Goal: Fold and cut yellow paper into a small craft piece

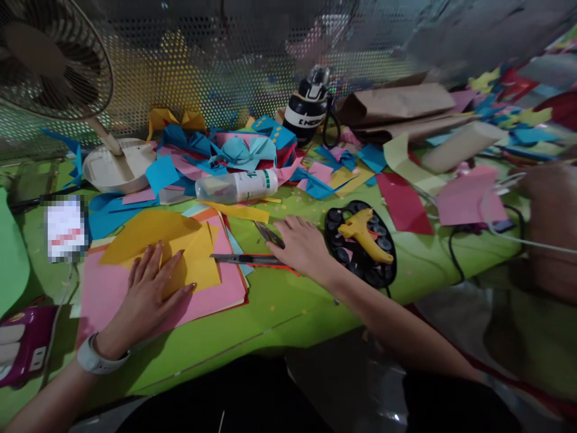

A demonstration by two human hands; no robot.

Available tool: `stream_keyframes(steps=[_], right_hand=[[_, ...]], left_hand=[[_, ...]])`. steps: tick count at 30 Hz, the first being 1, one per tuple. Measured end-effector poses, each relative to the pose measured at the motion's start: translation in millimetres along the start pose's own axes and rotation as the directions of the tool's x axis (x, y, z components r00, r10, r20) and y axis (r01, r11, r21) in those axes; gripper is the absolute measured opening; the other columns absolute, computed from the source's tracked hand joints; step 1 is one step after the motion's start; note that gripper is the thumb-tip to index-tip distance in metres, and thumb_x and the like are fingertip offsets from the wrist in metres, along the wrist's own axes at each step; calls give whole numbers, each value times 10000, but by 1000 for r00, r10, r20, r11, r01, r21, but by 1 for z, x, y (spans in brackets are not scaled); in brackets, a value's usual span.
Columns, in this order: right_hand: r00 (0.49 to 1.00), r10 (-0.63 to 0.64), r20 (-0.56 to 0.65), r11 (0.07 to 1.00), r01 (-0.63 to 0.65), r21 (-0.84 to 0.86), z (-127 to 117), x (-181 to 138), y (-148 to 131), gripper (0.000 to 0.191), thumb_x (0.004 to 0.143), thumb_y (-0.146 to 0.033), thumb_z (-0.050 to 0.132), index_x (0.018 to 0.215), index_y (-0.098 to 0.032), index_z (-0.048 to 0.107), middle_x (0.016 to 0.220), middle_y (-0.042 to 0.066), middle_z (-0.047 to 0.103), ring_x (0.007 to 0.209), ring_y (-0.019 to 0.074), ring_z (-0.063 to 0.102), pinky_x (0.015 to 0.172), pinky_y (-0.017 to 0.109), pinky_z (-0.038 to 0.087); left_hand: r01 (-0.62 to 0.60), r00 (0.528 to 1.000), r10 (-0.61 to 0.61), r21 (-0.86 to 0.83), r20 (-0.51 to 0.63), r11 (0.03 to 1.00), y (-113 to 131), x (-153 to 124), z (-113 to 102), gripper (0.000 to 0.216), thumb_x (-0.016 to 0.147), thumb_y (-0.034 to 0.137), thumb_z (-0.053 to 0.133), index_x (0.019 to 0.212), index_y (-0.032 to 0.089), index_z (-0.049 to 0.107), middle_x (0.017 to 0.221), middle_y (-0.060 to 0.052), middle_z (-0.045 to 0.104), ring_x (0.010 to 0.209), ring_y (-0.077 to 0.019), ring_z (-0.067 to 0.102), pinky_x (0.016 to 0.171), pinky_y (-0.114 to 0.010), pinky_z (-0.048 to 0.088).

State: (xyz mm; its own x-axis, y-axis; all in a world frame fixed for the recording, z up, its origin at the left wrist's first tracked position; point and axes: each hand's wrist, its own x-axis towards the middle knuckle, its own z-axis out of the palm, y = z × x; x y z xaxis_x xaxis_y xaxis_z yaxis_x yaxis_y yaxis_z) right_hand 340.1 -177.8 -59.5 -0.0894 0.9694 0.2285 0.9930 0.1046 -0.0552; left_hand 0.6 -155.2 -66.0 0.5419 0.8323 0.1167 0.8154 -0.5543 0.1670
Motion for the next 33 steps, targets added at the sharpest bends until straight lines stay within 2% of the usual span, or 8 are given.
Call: stream_keyframes(steps=[3,8,11,15,20,26,29,33], right_hand=[[1000,-9,0,999,9,48,-6,10,3,215,874,-353,577,900,-164,677,897,100,670,864,258,622,754,374,483],[963,-21,-269,998,35,47,-18,69,14,260,910,-288,468,1010,-157,670,988,128,675,970,281,597,853,397,443],[963,-252,-92,966,256,32,-6,118,21,587,817,-347,610,1346,-120,501,1331,177,549,1193,350,494,950,456,394],[940,-334,68,942,330,55,8,153,26,765,774,-479,666,1405,-114,435,1319,200,562,1174,383,503,959,519,368],[898,-429,-96,880,440,181,-15,149,3,784,795,-528,658,1449,-189,391,1400,152,510,1268,376,448,1026,542,319],[760,-649,-31,740,641,204,-1,163,-90,729,807,-397,682,1446,-193,396,1380,143,536,1265,349,465,1093,630,176],[792,-604,-94,777,611,153,4,163,-117,685,851,-332,643,1462,-197,366,1446,132,473,1351,330,380,1123,632,137],[832,-537,-137,816,554,165,-21,120,-101,406,951,-390,510,1301,-187,551,1303,110,586,1249,281,481,1060,481,363]], left_hand=[[8,1000,-8,-11,0,1000,0,-1,1,674,897,573,481,1451,195,415,1595,-175,198,1464,-391,149,1130,-612,227],[27,999,-27,-17,27,999,1,-1,-1,673,893,575,491,1452,207,419,1578,-159,261,1463,-386,160,1143,-605,209],[53,998,-53,-25,34,998,2,-1,-3,680,890,590,486,1454,218,416,1590,-159,223,1468,-384,140,1143,-603,210],[90,995,-88,-49,41,995,4,-1,-3,700,873,619,494,1450,229,423,1587,-154,234,1468,-385,136,1149,-604,193],[97,994,-91,-83,63,992,6,-2,-3,728,860,641,501,1462,242,404,1572,-126,290,1468,-380,146,1154,-612,167],[68,997,-67,-71,26,995,6,-4,-2,734,859,629,515,1436,183,433,1544,-160,337,1449,-367,223,1161,-602,176],[4,1000,-5,-73,-21,997,7,-4,-3,690,880,580,518,1404,137,454,1511,-173,389,1424,-346,288,1169,-561,214],[-108,992,98,-124,-82,986,9,-2,-5,579,915,467,519,1383,132,455,1456,-164,459,1362,-314,385,1118,-495,355]])
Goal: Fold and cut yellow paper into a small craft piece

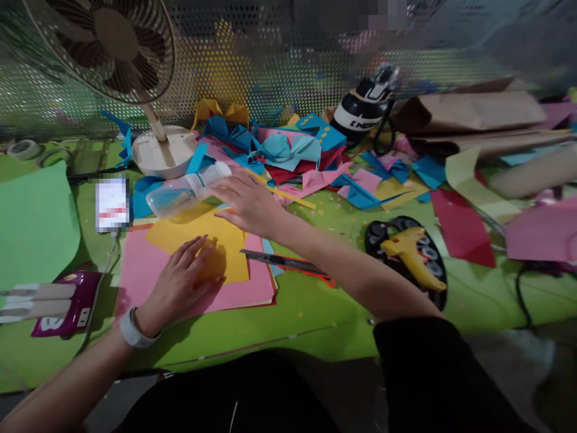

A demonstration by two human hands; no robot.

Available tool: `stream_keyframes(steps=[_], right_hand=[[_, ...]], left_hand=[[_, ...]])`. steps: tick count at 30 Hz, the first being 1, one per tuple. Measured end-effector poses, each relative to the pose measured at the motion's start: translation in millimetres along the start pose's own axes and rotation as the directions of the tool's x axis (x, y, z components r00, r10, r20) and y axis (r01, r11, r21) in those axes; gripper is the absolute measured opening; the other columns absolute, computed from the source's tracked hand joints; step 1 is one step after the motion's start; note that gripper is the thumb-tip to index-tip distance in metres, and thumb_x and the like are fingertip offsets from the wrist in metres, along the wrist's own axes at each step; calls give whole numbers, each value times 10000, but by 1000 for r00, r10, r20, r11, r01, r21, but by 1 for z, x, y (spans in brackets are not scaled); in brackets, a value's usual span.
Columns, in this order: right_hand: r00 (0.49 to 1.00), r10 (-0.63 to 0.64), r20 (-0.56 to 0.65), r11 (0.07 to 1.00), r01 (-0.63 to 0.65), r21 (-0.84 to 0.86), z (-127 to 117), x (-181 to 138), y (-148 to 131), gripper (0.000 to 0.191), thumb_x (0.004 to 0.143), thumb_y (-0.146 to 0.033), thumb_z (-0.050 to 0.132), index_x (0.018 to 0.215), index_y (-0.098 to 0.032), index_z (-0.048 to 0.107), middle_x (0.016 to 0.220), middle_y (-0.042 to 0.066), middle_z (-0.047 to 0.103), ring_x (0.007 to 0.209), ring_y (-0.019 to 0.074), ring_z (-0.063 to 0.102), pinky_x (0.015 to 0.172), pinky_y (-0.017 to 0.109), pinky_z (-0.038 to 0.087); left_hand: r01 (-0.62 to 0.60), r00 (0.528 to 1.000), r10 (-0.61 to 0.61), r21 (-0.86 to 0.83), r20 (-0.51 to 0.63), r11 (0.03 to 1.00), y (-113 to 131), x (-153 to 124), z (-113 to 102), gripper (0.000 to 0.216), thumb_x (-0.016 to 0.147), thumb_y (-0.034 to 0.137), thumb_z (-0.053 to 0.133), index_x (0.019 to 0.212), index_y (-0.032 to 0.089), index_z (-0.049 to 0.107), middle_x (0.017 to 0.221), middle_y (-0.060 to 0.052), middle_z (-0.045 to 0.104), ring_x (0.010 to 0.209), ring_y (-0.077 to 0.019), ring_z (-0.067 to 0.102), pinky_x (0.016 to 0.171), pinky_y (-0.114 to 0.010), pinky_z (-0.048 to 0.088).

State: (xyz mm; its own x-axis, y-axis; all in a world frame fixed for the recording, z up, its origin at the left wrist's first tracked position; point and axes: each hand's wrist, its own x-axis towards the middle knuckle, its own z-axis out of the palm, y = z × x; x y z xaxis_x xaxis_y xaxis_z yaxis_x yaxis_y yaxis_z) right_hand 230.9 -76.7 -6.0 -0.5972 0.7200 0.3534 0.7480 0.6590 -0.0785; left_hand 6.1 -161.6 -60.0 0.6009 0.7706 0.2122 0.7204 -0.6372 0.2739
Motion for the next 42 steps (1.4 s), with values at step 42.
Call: stream_keyframes(steps=[42], right_hand=[[978,142,151,964,-171,204,-2,-174,-24,311,977,-223,434,1230,-214,614,1045,102,648,936,227,592,825,415,527]], left_hand=[[-258,928,242,22,284,966,3,1,2,709,903,614,450,1511,295,271,1589,-63,267,1469,-292,198,1201,-498,134]])
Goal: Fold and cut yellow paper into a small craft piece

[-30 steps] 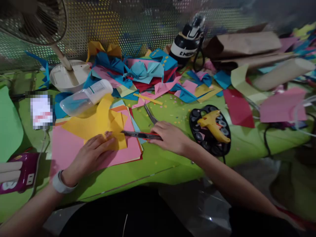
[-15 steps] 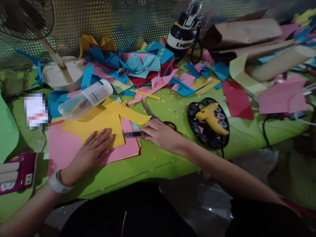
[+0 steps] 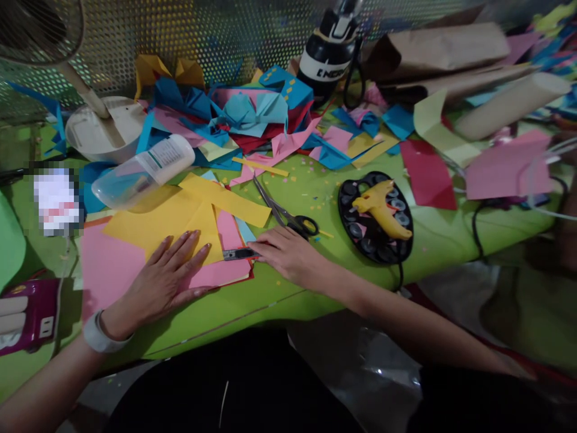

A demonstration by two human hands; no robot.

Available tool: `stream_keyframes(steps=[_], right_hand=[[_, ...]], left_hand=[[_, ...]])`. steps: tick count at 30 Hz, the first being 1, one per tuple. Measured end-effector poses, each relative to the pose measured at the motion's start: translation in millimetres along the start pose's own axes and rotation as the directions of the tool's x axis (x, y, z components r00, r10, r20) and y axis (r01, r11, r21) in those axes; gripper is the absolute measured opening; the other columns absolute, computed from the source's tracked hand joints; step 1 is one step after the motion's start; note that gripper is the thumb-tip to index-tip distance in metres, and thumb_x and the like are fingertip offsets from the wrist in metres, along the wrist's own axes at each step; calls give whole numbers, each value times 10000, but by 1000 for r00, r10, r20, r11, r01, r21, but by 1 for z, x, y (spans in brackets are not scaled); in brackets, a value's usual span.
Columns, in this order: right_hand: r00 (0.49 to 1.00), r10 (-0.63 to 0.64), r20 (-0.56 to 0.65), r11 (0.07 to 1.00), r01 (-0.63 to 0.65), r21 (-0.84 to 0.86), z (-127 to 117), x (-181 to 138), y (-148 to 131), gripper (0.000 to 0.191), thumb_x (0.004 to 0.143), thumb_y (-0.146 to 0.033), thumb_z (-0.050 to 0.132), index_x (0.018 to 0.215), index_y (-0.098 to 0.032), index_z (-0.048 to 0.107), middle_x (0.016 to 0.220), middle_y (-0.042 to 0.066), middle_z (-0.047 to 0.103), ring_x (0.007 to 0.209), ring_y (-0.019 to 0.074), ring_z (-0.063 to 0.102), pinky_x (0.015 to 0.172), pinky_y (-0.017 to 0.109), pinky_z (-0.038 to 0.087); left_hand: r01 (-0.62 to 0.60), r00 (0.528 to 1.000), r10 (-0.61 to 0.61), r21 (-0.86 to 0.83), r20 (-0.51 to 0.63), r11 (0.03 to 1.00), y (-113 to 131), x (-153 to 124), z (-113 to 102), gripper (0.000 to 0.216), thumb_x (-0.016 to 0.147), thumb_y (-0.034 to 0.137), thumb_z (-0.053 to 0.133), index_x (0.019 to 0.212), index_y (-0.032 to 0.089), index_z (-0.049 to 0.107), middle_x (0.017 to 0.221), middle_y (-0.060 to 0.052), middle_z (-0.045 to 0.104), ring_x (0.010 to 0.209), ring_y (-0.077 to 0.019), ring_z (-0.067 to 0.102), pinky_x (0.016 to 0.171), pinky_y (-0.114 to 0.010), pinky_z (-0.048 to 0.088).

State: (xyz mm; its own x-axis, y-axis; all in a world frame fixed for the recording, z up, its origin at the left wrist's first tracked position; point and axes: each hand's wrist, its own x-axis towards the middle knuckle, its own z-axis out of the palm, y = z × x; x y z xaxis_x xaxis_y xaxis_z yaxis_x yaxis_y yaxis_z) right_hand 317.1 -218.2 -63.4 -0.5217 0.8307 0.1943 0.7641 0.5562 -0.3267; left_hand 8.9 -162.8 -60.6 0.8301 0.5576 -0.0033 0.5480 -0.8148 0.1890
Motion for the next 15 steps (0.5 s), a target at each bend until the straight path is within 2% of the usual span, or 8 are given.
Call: stream_keyframes(steps=[8,15], right_hand=[[999,21,-27,1000,-21,-6,2,-7,-9,318,947,-166,467,1224,-202,619,1045,107,654,914,230,598,796,411,533],[998,-26,-50,999,24,-43,2,-2,-15,284,961,-197,468,1183,-144,638,1005,120,663,880,227,599,759,393,548]], left_hand=[[3,999,-4,22,34,1000,1,1,-3,732,904,639,414,1514,263,267,1589,-78,262,1478,-280,169,1202,-498,115],[-11,1000,11,-6,26,1000,2,1,-2,793,892,662,413,1534,244,203,1598,-80,234,1480,-277,155,1206,-485,81]])
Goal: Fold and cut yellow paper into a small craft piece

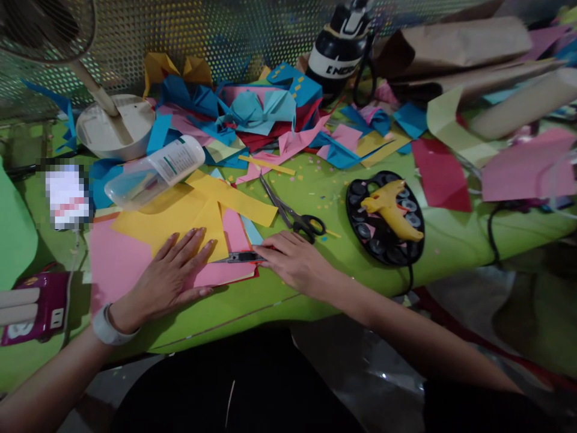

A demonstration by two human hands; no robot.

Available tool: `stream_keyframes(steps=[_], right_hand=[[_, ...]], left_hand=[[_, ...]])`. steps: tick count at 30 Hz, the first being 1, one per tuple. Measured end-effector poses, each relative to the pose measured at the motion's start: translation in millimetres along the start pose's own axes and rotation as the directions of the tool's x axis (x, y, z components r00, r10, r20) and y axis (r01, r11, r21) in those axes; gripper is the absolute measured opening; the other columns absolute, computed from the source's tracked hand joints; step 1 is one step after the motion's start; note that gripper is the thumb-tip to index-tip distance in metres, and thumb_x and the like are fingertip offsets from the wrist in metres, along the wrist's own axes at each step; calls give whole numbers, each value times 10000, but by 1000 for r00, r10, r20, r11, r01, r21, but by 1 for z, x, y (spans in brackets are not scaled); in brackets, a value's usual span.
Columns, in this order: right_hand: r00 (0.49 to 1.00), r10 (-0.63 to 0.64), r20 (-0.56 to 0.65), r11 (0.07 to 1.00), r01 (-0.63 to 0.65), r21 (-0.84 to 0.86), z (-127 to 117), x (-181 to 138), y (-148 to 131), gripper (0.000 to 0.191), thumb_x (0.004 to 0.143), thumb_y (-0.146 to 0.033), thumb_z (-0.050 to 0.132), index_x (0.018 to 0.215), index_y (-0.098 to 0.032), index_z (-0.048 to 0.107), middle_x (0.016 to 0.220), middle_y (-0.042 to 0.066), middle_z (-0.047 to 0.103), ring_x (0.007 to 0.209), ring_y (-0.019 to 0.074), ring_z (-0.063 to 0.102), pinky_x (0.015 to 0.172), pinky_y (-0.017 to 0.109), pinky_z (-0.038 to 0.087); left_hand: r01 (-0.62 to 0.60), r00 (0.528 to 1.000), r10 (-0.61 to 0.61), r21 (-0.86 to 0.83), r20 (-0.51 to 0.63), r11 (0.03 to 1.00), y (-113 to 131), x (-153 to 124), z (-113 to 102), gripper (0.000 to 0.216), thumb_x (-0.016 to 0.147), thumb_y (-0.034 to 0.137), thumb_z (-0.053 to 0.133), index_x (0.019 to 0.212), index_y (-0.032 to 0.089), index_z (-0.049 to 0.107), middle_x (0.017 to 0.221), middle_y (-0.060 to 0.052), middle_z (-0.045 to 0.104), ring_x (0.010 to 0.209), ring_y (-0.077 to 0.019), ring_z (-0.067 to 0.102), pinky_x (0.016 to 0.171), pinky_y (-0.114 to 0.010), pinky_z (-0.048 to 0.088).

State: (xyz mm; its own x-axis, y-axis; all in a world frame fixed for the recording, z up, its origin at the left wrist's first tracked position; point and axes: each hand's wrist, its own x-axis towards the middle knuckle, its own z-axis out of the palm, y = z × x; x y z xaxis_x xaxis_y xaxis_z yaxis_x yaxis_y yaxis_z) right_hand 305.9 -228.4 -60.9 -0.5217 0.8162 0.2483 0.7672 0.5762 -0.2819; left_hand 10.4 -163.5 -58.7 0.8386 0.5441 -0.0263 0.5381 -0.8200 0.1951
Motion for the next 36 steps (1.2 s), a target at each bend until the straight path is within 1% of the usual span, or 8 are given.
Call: stream_keyframes(steps=[3,6,8,11,14,18,31,36], right_hand=[[1000,-3,-11,1000,3,-23,3,2,-3,282,970,-233,463,1167,-166,654,994,110,668,875,227,602,765,397,554],[1000,9,-16,999,-10,-31,7,1,-4,280,964,-219,472,1168,-193,661,992,103,668,893,231,609,772,393,559],[1000,19,-7,999,-20,-38,9,-1,-3,281,957,-211,484,1175,-201,661,1004,106,669,906,239,610,764,397,563],[1000,1,-25,999,-2,-49,11,-4,-2,276,957,-224,495,1177,-184,656,1008,114,669,910,246,609,753,403,565],[999,-22,-41,998,20,-53,11,-3,-3,278,967,-235,480,1182,-179,647,1005,110,667,911,234,607,765,389,561],[998,-46,-45,997,43,-71,13,2,-8,290,958,-206,483,1200,-164,636,1013,116,661,912,234,600,769,387,556],[995,-76,-68,995,71,-74,16,10,-17,256,939,-155,498,1146,-125,645,998,124,666,897,244,605,747,394,554],[995,-84,-58,996,83,-34,18,12,-19,267,947,-166,487,1166,-151,640,1003,113,666,896,231,603,759,387,543]], left_hand=[[0,1000,0,-30,-14,1000,1,0,-2,856,903,653,398,1549,179,97,1600,-113,212,1483,-261,148,1210,-468,74],[-2,1000,4,-110,21,994,-1,-2,-11,752,955,570,356,1549,196,87,1610,-98,186,1483,-251,152,1206,-466,124],[14,1000,-12,-157,10,988,-5,-5,-19,578,996,439,336,1523,232,224,1592,-80,254,1462,-252,225,1180,-470,212],[128,988,-142,-198,-60,972,-17,-11,-29,373,987,282,370,1315,226,540,1362,-113,531,1251,-265,493,1023,-453,417],[194,979,-203,-330,7,924,-29,-14,-34,289,957,235,410,1165,187,605,1093,-105,607,980,-215,604,840,-367,508],[216,976,-189,-432,106,875,-36,-14,-36,258,943,218,417,1148,188,570,1093,-91,590,963,-194,603,835,-340,502],[237,971,-191,-452,145,860,-38,-10,-39,255,920,239,444,1142,186,558,1110,-91,595,992,-203,585,850,-341,481],[239,970,-181,-499,163,833,-39,-9,-40,257,918,231,450,1141,179,567,1039,-79,594,859,-166,590,787,-315,489]])
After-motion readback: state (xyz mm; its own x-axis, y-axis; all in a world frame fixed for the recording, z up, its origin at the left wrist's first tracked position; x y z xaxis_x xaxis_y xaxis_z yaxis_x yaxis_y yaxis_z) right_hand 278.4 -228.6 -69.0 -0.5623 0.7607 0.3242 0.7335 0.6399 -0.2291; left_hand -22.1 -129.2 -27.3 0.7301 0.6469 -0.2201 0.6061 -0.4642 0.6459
